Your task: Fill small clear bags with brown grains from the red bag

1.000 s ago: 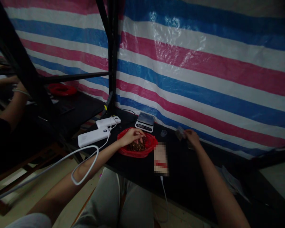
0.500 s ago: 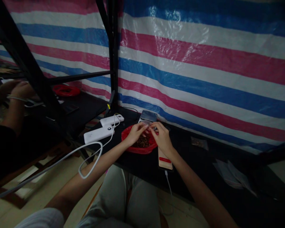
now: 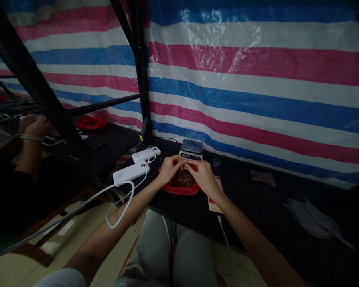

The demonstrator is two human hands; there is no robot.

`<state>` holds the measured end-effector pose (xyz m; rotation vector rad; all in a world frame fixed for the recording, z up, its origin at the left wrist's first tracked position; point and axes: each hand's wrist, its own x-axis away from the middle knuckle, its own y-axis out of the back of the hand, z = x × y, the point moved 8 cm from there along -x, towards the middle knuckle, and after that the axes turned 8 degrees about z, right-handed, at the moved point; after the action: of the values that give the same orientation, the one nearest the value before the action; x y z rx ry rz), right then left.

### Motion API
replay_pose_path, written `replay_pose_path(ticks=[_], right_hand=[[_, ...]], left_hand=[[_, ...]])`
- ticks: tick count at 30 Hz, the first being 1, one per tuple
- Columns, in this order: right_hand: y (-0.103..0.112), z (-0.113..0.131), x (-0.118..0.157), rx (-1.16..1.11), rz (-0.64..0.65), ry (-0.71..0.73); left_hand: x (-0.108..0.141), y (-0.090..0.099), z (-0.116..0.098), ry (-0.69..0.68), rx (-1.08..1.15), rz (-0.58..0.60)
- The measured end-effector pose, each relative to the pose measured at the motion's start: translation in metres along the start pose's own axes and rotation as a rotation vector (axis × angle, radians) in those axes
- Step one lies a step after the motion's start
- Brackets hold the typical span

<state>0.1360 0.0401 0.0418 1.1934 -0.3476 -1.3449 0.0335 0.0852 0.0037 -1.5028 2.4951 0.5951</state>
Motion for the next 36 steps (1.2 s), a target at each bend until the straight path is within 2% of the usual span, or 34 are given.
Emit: replay_pose_path(ticks=[6, 10, 13, 16, 18, 22, 24, 26, 28, 30, 31, 33, 36], right_hand=[[0.001, -0.007, -0.005, 0.188, -0.025, -0.066], [0.003, -0.011, -0.013, 0.214, -0.021, -0.037], [0.013, -0.024, -0.019, 0.247, -0.08, -0.063], [0.022, -0.047, -0.022, 0.153, -0.112, -0.158], [0.019, -0.056, -0.022, 0.052, -0.061, -0.189], [0.008, -0.056, -0.02, -0.04, 0.026, -0.179], [0.005, -0.057, -0.019, -0.092, 0.038, -0.206], [0.005, -0.061, -0.019, -0.171, 0.032, -0.243], [0.007, -0.065, -0.02, -0.292, -0.006, -0.261], [0.007, -0.069, -0.02, -0.473, -0.059, -0.268], [0.004, -0.071, -0.02, -0.588, -0.067, -0.276], [-0.01, -0.073, -0.019, -0.833, -0.015, -0.312], [-0.041, -0.07, -0.013, -1.088, 0.137, -0.37]], left_hand=[[-0.005, -0.006, -0.013, -0.024, -0.274, 0.101], [-0.009, -0.007, -0.019, -0.032, -0.436, 0.108], [-0.012, -0.011, -0.021, -0.044, -0.498, 0.128], [-0.013, -0.018, -0.021, -0.05, -0.56, 0.156], [-0.015, -0.018, -0.018, -0.019, -0.602, 0.13], [-0.019, -0.013, -0.015, 0.042, -0.607, 0.042], [-0.018, -0.013, -0.016, 0.043, -0.556, 0.041], [-0.015, -0.018, -0.011, 0.069, -0.438, 0.113], [-0.007, -0.028, 0.004, 0.173, -0.253, 0.276], [0.006, -0.041, 0.025, 0.336, -0.037, 0.433], [0.011, -0.044, 0.034, 0.409, 0.07, 0.454], [0.017, -0.042, 0.049, 0.487, 0.273, 0.344], [0.018, -0.028, 0.06, 0.437, 0.494, 0.029]])
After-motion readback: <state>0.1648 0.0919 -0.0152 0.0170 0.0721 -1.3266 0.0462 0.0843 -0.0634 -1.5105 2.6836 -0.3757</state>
